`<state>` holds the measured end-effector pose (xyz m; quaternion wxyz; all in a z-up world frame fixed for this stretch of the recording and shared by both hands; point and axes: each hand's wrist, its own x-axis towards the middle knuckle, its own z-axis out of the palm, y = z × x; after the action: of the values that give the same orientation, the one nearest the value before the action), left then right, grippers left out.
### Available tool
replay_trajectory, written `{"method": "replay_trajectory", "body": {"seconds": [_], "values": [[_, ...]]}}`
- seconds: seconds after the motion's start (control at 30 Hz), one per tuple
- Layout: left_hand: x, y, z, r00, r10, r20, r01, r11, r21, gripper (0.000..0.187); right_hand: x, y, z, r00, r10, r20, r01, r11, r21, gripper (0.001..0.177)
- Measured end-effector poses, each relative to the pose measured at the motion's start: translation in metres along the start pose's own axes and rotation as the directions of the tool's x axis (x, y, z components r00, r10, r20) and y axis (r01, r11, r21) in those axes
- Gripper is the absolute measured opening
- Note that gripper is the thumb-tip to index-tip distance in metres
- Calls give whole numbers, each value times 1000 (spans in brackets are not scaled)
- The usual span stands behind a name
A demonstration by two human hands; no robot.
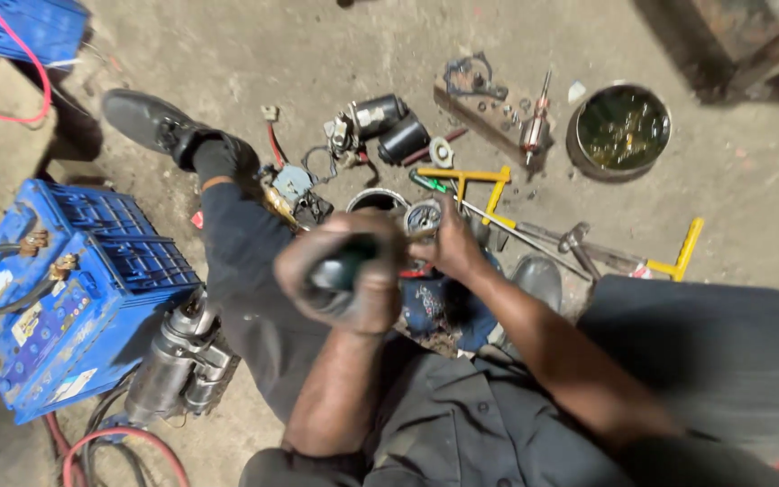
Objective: The person works on a starter motor by hand and with a screwdriver, handling the internal components and the housing. They disassemble the motor, removing and repositioning small metal pieces and wires before reassembling the unit.
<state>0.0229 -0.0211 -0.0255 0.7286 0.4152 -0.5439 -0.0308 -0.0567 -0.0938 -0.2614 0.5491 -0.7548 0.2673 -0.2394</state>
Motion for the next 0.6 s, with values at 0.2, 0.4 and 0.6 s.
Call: {"method": "replay_trajectory", "body": {"seconds": [0.2,0.4,0.6], "values": [[-14,50,-58,852,-42,-522,100,992,83,31,-1,-10,1,964,250,94,-246,968,-56,86],[-89,13,-129,508,-256,-822,424,905,-19,28,-1,-12,-2,985,132,114,-132,991,-1,87],[-206,-80,-148,108,-415,-904,728,652,-212,27,-4,-9,-7,994,40,105,-37,999,-26,89]]}}
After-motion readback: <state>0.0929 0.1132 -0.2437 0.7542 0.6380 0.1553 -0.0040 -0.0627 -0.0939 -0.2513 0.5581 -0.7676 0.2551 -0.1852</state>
